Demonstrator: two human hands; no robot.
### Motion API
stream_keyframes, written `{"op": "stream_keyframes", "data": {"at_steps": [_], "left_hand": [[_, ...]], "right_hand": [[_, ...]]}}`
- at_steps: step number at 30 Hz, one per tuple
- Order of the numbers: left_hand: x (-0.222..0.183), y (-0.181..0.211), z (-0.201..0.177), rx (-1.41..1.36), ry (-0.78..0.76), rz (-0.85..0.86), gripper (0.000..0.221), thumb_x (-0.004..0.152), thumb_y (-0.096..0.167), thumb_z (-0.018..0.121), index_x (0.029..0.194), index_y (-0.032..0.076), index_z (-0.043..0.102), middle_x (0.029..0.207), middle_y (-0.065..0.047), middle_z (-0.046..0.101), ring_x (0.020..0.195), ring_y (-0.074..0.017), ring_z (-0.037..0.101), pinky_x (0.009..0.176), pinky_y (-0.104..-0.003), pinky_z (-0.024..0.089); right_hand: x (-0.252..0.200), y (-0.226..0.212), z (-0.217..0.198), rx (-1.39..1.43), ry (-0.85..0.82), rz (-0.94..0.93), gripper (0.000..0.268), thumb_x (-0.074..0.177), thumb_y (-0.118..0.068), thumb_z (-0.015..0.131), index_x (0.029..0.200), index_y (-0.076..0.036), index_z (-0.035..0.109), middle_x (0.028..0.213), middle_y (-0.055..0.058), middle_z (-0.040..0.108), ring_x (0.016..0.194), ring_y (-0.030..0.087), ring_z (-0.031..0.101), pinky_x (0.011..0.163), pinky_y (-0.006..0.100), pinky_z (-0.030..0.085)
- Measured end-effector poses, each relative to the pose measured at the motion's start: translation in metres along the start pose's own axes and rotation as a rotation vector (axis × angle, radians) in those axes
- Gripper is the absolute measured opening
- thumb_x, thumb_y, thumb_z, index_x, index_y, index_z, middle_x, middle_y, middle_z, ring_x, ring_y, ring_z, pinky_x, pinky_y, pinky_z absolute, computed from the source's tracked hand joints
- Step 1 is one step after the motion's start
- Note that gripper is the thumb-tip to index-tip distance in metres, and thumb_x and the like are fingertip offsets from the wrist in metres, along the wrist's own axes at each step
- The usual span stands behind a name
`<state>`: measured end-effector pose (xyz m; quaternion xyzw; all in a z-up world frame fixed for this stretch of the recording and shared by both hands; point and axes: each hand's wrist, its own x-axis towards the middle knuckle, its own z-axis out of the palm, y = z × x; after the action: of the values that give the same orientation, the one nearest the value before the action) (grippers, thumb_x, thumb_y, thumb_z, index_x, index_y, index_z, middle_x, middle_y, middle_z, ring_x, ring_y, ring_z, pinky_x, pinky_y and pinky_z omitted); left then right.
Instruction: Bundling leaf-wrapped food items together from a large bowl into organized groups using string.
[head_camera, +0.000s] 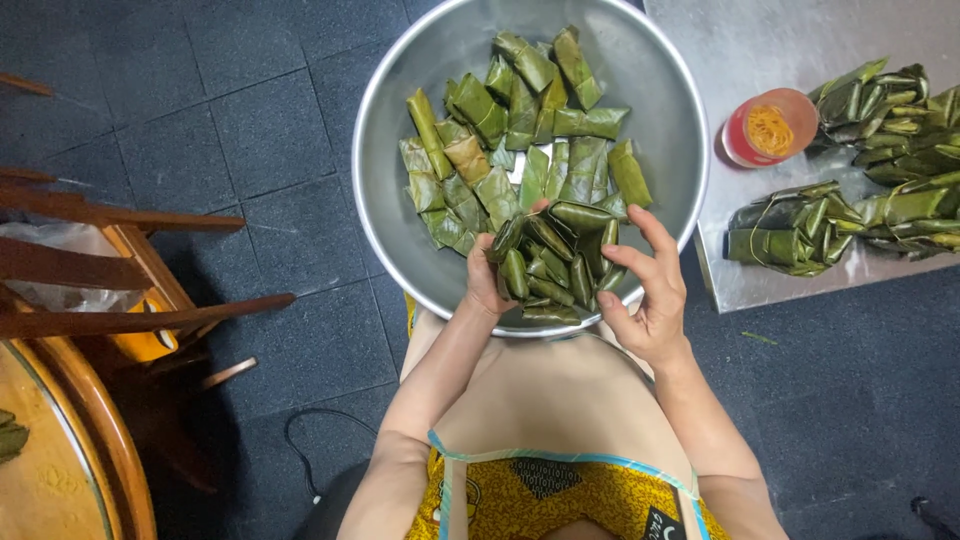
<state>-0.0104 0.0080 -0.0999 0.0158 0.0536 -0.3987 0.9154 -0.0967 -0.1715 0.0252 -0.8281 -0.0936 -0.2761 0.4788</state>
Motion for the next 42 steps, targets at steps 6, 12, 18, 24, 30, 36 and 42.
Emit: {"op": "stream_keyframes", "data": {"at_steps": [6, 12, 18, 24, 30, 36, 42], "left_hand": [[-0.004, -0.003, 0.01, 0.0, -0.01, -0.007, 0.096, 0.077, 0.032, 0.056, 0.163, 0.002, 0.027, 0.144, -0.023, 0.059, 0.133, -0.0388, 0.055, 0.117, -0.053, 0.038], [-0.004, -0.002, 0.015, -0.037, -0.063, -0.019, 0.095, 0.078, 0.029, 0.054, 0.164, 0.001, 0.021, 0.14, -0.025, 0.06, 0.128, -0.0419, 0.058, 0.113, -0.056, 0.042], [-0.005, -0.005, 0.007, -0.034, -0.092, -0.041, 0.095, 0.08, 0.028, 0.052, 0.164, 0.001, 0.017, 0.143, -0.025, 0.058, 0.13, -0.0402, 0.057, 0.114, -0.054, 0.041], [-0.002, -0.002, -0.008, -0.01, -0.087, -0.049, 0.095, 0.08, 0.032, 0.052, 0.164, 0.002, 0.02, 0.146, -0.024, 0.055, 0.134, -0.0407, 0.053, 0.116, -0.055, 0.038], [-0.002, -0.002, 0.012, -0.075, -0.121, -0.063, 0.095, 0.08, 0.028, 0.052, 0.165, 0.002, 0.017, 0.142, -0.025, 0.058, 0.123, -0.0381, 0.061, 0.108, -0.049, 0.047], [-0.003, 0.006, 0.018, -0.061, -0.122, -0.061, 0.098, 0.079, 0.027, 0.051, 0.166, 0.004, 0.013, 0.138, -0.023, 0.06, 0.116, -0.0325, 0.065, 0.101, -0.043, 0.052], [0.0, 0.006, 0.017, -0.117, -0.137, -0.046, 0.098, 0.079, 0.025, 0.051, 0.167, 0.005, 0.013, 0.14, -0.023, 0.059, 0.116, -0.033, 0.065, 0.101, -0.044, 0.051]], "right_hand": [[0.009, 0.01, -0.008, -0.148, -0.075, -0.176, 0.041, 0.093, -0.04, 0.066, 0.121, -0.009, 0.067, 0.158, 0.025, 0.043, 0.149, 0.046, 0.035, 0.121, 0.058, 0.029], [0.024, 0.013, -0.016, -0.211, -0.205, -0.29, 0.049, 0.088, -0.03, 0.065, 0.136, -0.018, 0.063, 0.166, 0.021, 0.035, 0.151, 0.045, 0.032, 0.12, 0.062, 0.024], [0.041, -0.002, -0.024, -0.325, -0.427, -0.161, 0.058, 0.082, -0.025, 0.053, 0.138, -0.029, 0.064, 0.168, 0.018, 0.031, 0.154, 0.038, 0.03, 0.123, 0.053, 0.019], [0.04, -0.002, -0.024, -0.255, -0.458, -0.107, 0.058, 0.082, -0.025, 0.053, 0.139, -0.024, 0.064, 0.166, 0.022, 0.032, 0.152, 0.04, 0.035, 0.122, 0.054, 0.023], [0.031, -0.004, -0.009, -0.11, -0.309, 0.0, 0.042, 0.095, -0.036, 0.063, 0.134, -0.02, 0.069, 0.156, 0.021, 0.046, 0.141, 0.041, 0.048, 0.118, 0.053, 0.033], [0.029, -0.011, -0.004, -0.003, -0.242, 0.126, 0.034, 0.089, -0.02, 0.073, 0.123, -0.019, 0.073, 0.15, 0.018, 0.053, 0.132, 0.039, 0.057, 0.112, 0.052, 0.04], [0.033, -0.018, -0.002, 0.043, -0.256, 0.164, 0.042, 0.088, -0.031, 0.079, 0.127, -0.017, 0.071, 0.151, 0.022, 0.05, 0.132, 0.044, 0.056, 0.112, 0.055, 0.039]]}}
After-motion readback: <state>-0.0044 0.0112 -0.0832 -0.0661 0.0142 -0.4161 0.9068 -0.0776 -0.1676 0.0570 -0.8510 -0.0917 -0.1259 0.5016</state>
